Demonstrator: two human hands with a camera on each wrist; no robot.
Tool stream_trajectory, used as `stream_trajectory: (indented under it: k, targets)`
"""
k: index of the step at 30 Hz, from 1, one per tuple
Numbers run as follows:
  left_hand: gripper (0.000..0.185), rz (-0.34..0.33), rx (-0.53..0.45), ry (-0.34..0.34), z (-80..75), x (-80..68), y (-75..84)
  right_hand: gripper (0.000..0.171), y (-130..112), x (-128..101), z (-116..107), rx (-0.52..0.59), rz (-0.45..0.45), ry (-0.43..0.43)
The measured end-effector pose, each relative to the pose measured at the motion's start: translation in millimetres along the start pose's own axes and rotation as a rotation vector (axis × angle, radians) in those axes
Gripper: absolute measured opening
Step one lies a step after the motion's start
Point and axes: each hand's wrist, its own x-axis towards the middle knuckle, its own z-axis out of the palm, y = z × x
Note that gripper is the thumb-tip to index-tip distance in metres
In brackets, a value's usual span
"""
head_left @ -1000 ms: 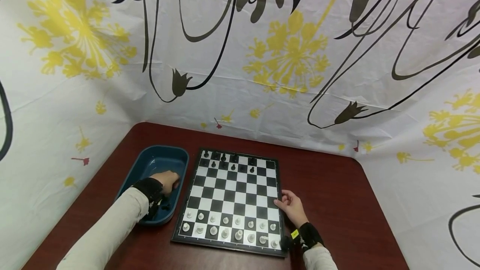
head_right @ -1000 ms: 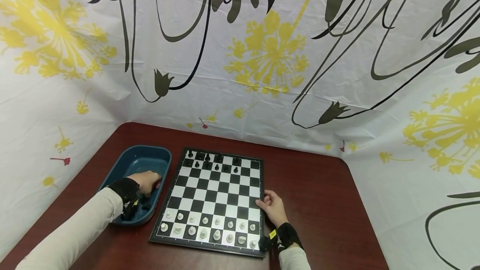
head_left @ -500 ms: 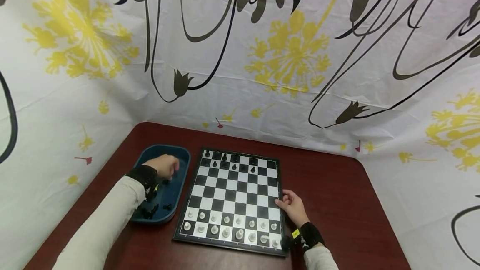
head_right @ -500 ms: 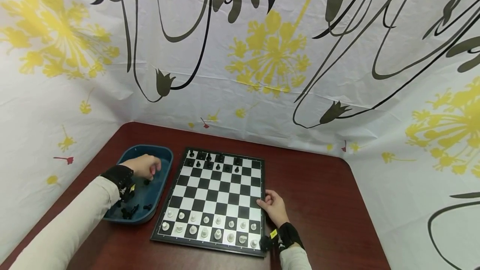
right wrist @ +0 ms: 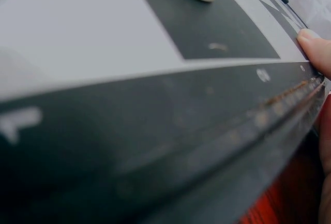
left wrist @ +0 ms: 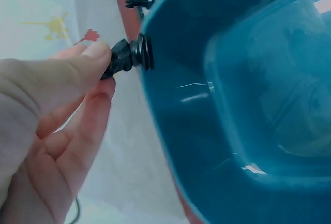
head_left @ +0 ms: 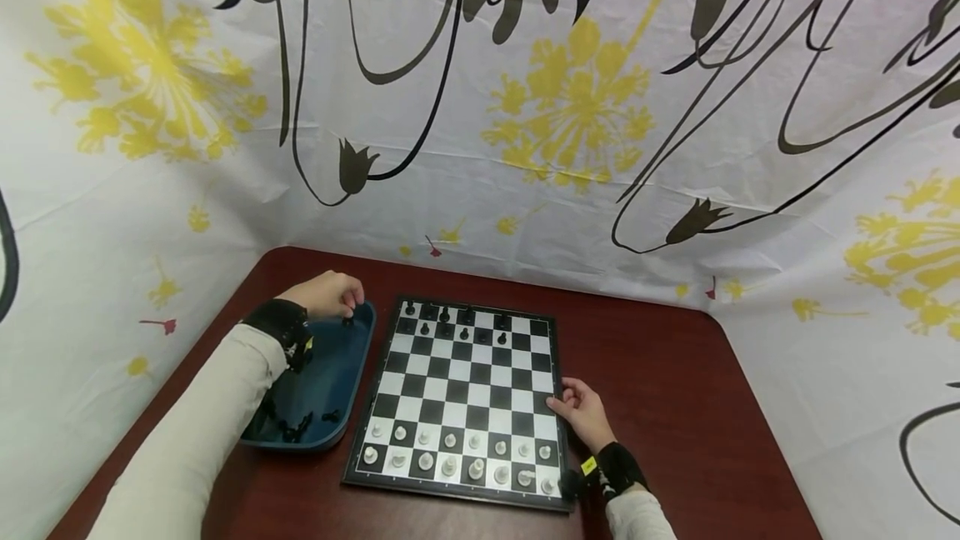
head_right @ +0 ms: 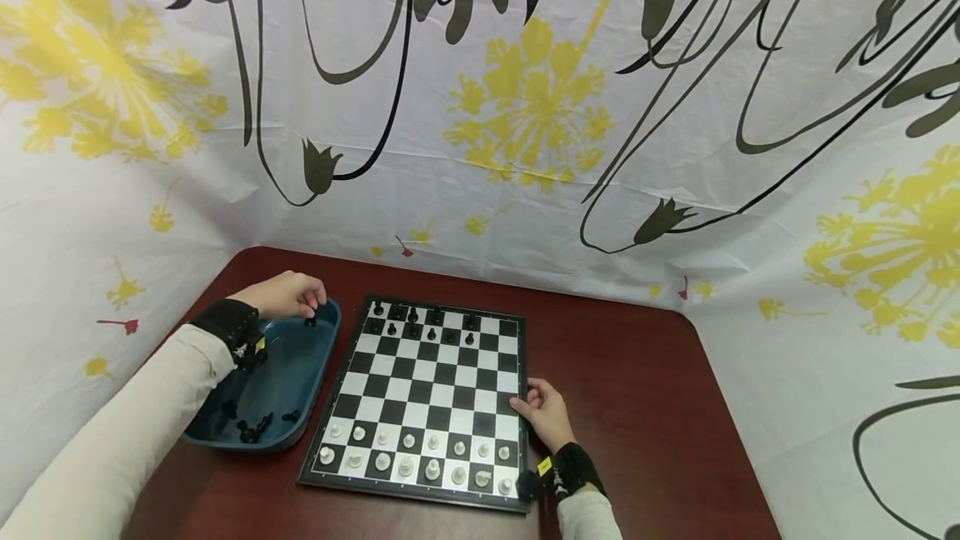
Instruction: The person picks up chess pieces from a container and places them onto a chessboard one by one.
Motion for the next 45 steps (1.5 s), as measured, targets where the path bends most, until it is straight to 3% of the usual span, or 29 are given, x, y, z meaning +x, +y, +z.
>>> stream_trajectory:
  k: [5, 11, 19, 24, 29, 33, 40, 45]
  targets:
    - [0.017, 0.062, 0.037, 0.027, -10.1, 16.5, 9.1, 0.044, 3, 2, -4, 0.003, -0.003, 0.016]
    - [0.016, 0.08, 0.04, 0.021, -16.3, 38.1, 35.1, 0.046, 4, 2, -7, 0.016, 0.021, 0.022]
    - [0.019, 0.136, 0.073, 0.001, -11.6, 76.4, 65.7, 0.042, 4, 1, -5, 0.067, 0.013, 0.028]
    - [0.014, 0.217, 0.078, -0.023, -0.8, 98.8, 84.3, 0.042, 6, 1, 2, 0.079, 0.002, 0.018]
    - [0.01, 0.223, 0.112, -0.06, 14.5, 122.1, 104.3, 0.044, 5, 2, 6, 0.076, -0.023, 0.005]
    - [0.007, 0.267, 0.132, -0.068, 26.6, 137.6, 122.3, 0.046, 3, 4, 6, 0.059, -0.034, -0.013]
    - [0.031, 0.321, 0.142, -0.087, 48.7, 160.5, 144.7, 0.046, 2, 4, 0, 0.04, -0.025, 0.005]
    - [0.04, 0.289, 0.158, -0.068, 64.5, 169.9, 147.5, 0.044, 6, 5, -2, 0.065, -0.019, 0.009]
